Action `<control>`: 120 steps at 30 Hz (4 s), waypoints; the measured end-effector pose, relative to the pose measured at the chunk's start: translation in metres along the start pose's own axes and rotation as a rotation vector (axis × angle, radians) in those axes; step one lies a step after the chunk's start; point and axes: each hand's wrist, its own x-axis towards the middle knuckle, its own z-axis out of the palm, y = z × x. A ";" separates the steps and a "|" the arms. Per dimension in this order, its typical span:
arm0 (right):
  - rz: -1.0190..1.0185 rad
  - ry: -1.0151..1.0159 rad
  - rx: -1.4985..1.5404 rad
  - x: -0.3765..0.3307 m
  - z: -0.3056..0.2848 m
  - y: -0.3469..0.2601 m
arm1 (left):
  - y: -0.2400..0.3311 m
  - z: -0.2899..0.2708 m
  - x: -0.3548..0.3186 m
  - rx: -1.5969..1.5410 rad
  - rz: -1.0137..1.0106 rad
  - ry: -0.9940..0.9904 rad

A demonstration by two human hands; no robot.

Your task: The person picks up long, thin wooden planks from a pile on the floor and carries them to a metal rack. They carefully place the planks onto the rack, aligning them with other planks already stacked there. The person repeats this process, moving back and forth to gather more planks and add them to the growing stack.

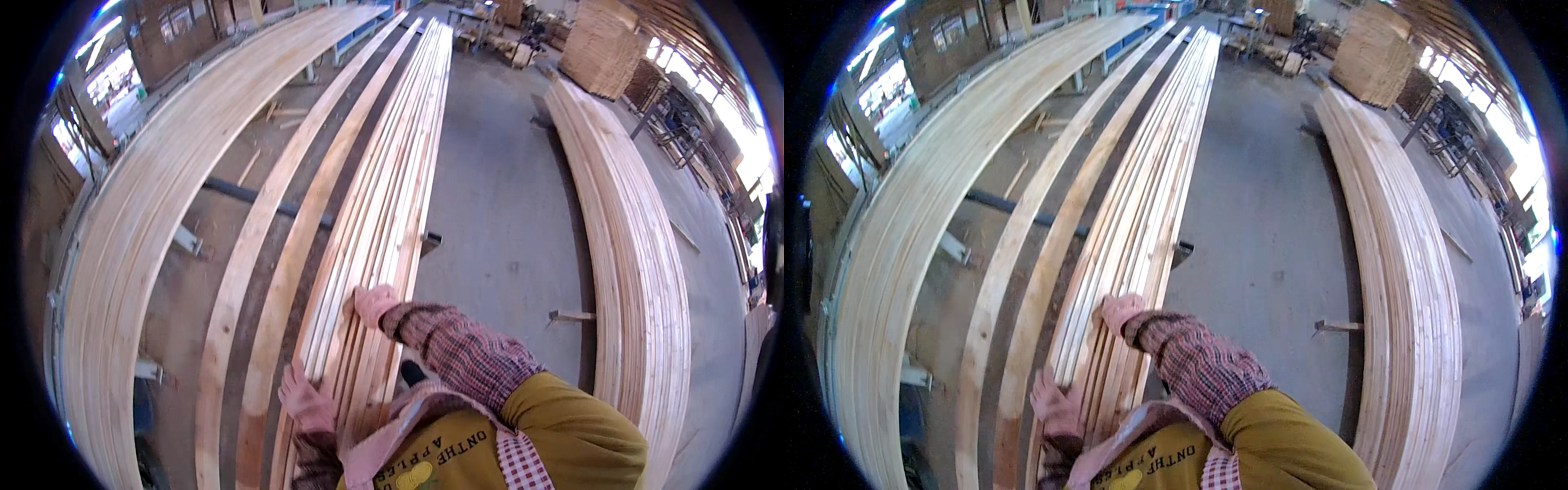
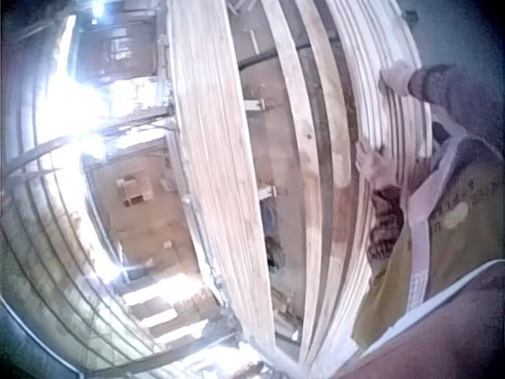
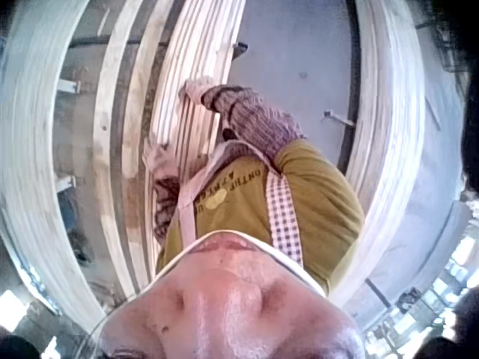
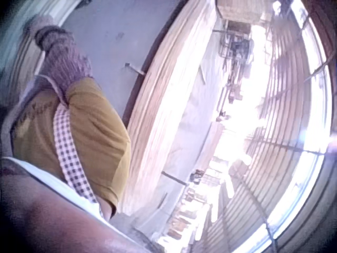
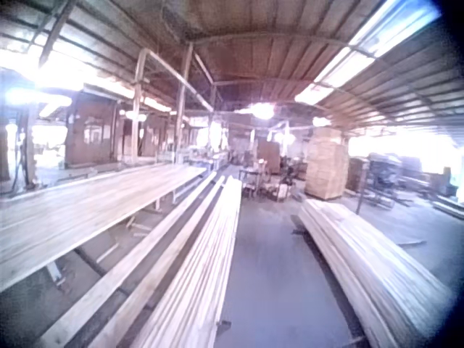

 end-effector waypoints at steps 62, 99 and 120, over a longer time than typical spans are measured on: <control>-0.027 0.114 0.058 -0.043 0.013 0.015 | -0.120 -0.039 0.060 0.093 -0.510 -0.353; 0.006 0.093 0.171 -0.063 0.012 0.010 | -0.110 -0.072 0.126 0.167 0.033 0.403; -0.086 0.252 -0.082 -0.102 0.067 0.010 | -0.133 -0.029 0.069 0.043 -0.532 -0.289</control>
